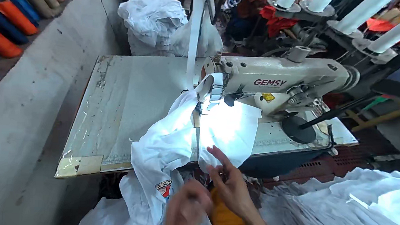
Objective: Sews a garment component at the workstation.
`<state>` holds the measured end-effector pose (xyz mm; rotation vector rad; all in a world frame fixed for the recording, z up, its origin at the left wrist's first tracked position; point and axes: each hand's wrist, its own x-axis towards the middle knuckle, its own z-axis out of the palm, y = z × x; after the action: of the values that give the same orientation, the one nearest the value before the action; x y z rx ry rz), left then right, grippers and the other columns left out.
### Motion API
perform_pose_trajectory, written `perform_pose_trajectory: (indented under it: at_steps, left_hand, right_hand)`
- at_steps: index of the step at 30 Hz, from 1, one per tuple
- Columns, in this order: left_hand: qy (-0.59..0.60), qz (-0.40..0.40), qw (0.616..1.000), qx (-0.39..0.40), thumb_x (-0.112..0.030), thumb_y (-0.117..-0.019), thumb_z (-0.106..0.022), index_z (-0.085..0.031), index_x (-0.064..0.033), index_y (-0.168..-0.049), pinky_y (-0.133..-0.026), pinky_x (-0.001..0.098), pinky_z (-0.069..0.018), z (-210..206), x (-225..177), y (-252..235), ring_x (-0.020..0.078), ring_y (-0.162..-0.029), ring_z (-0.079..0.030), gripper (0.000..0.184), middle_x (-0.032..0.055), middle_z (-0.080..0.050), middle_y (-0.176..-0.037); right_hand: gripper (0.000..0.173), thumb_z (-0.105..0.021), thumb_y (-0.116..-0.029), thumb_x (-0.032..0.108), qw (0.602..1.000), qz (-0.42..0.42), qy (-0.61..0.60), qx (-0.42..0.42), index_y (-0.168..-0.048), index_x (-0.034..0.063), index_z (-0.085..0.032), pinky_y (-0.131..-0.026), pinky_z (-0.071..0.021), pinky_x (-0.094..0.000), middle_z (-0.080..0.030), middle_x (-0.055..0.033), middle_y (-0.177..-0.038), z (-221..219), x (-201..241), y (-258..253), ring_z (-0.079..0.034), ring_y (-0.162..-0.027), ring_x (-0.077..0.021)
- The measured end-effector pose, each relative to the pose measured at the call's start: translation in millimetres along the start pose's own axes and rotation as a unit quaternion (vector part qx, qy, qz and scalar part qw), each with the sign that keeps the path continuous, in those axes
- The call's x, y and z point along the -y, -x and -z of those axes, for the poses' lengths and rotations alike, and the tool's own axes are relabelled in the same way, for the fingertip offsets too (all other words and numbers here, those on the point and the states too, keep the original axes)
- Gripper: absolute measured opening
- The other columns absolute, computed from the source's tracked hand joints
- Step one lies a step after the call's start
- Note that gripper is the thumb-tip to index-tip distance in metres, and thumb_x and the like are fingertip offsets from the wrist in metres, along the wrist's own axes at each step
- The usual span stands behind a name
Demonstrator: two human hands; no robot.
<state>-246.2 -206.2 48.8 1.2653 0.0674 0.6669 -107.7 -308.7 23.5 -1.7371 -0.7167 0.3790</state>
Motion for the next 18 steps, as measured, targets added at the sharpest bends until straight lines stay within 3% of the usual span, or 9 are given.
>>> perform_pose_trajectory:
  at_steps: [1, 3, 5, 7, 9, 11, 13, 15, 18]
  left_hand:
    - [-0.114, 0.026, 0.989, -0.094, -0.034, -0.1056, -0.055, -0.061, -0.0068, -0.113, -0.071, 0.0216, -0.0569, 15.7, 9.3, -11.4, 0.0034, -0.081, -0.065, 0.029, -0.0020, -0.067, -0.096]
    - [-0.212, 0.102, 0.957, -0.171, -0.026, -0.1052, -0.054, -0.055, 0.0044, -0.129, -0.067, 0.0221, -0.0578, 34.2, 20.8, -31.7, 0.0045, -0.076, -0.065, 0.039, 0.0045, -0.066, -0.107]
    - [-0.191, 0.147, 0.954, -0.175, -0.022, -0.1067, -0.050, -0.062, 0.0005, -0.116, -0.060, 0.0214, -0.0549, 37.2, 26.2, -47.0, 0.0046, -0.065, -0.062, 0.028, 0.0015, -0.070, -0.093]
    - [-0.160, 0.140, 0.962, -0.172, -0.021, -0.1064, -0.052, -0.069, -0.0045, -0.095, -0.057, 0.0201, -0.0520, 41.0, 28.0, -60.3, 0.0037, -0.058, -0.058, 0.026, -0.0030, -0.067, -0.074]
    - [-0.160, 0.091, 0.966, -0.183, -0.020, -0.1057, -0.053, -0.067, -0.0087, -0.088, -0.065, 0.0226, -0.0553, 55.2, 24.2, -72.3, 0.0038, -0.064, -0.061, 0.025, -0.0065, -0.063, -0.071]
    - [-0.133, 0.073, 0.964, -0.220, -0.016, -0.1054, -0.052, -0.066, -0.0084, -0.091, -0.076, 0.0275, -0.0588, 70.3, 14.6, -80.2, 0.0072, -0.075, -0.067, 0.021, -0.0045, -0.067, -0.079]
    - [-0.084, 0.077, 0.961, -0.253, -0.013, -0.1077, -0.046, -0.062, -0.0058, -0.100, -0.081, 0.0324, -0.0619, 82.0, 4.6, -86.3, 0.0121, -0.082, -0.072, 0.019, 0.0000, -0.072, -0.088]
    - [-0.039, 0.085, 0.962, -0.256, -0.014, -0.1099, -0.039, -0.055, -0.0060, -0.119, -0.080, 0.0359, -0.0635, 91.6, -0.7, -88.1, 0.0165, -0.088, -0.073, 0.020, 0.0031, -0.071, -0.101]
    - [-0.049, 0.086, 0.974, -0.204, -0.016, -0.1085, -0.042, -0.035, -0.0050, -0.150, -0.081, 0.0404, -0.0636, 100.3, 2.9, -84.0, 0.0211, -0.094, -0.073, 0.044, 0.0087, -0.068, -0.115]
  right_hand:
    - [0.055, -0.062, -0.1034, 0.025, 0.999, -0.014, -0.017, 0.023, -0.152, 0.0058, -0.047, -0.058, -0.0528, -0.0176, -0.062, -0.0022, -0.144, -6.0, 2.9, -5.3, -0.059, -0.066, 0.0027]
    - [0.053, -0.064, -0.1023, 0.027, 0.997, -0.037, -0.034, 0.061, -0.148, 0.0043, -0.051, -0.063, -0.0558, -0.0210, -0.069, -0.0022, -0.130, -20.9, 3.7, -17.7, -0.062, -0.069, -0.0016]
    - [0.035, -0.062, -0.1026, 0.033, 0.994, -0.049, 0.001, 0.101, -0.121, 0.0038, -0.064, -0.061, -0.0547, -0.0255, -0.069, -0.0011, -0.089, -33.6, 1.4, -27.1, -0.061, -0.065, -0.0068]
    - [0.034, -0.053, -0.1068, 0.035, 0.992, -0.023, 0.027, 0.121, -0.091, 0.0069, -0.064, -0.053, -0.0455, -0.0266, -0.054, 0.0006, -0.066, -35.9, 0.7, -26.1, -0.052, -0.056, -0.0079]
    - [0.036, -0.048, -0.1093, 0.030, 0.996, 0.019, -0.019, 0.083, -0.084, 0.0090, -0.063, -0.048, -0.0410, -0.0215, -0.047, 0.0050, -0.060, -18.4, 1.2, -15.8, -0.046, -0.052, -0.0025]
    - [0.032, -0.048, -0.1092, 0.034, 0.997, 0.018, -0.071, -0.001, -0.087, 0.0168, -0.065, -0.050, -0.0429, -0.0180, -0.050, 0.0111, -0.063, 19.8, -7.1, -0.2, -0.047, -0.054, 0.0027]
    - [0.033, -0.048, -0.1082, 0.042, 0.983, -0.023, -0.134, -0.123, -0.085, 0.0261, -0.066, -0.049, -0.0447, -0.0186, -0.054, 0.0143, -0.063, 69.1, -20.1, 11.5, -0.049, -0.053, 0.0026]
    - [0.047, -0.035, -0.1104, 0.043, 0.947, -0.066, -0.202, -0.240, -0.070, 0.0290, -0.056, -0.043, -0.0384, -0.0173, -0.049, 0.0153, -0.055, 117.9, -32.9, 16.2, -0.043, -0.046, 0.0023]
    - [0.055, -0.022, -0.1118, 0.036, 0.893, -0.072, -0.260, -0.361, -0.062, 0.0280, -0.044, -0.039, -0.0357, -0.0162, -0.043, 0.0141, -0.048, 153.7, -46.6, 19.8, -0.038, -0.038, 0.0004]
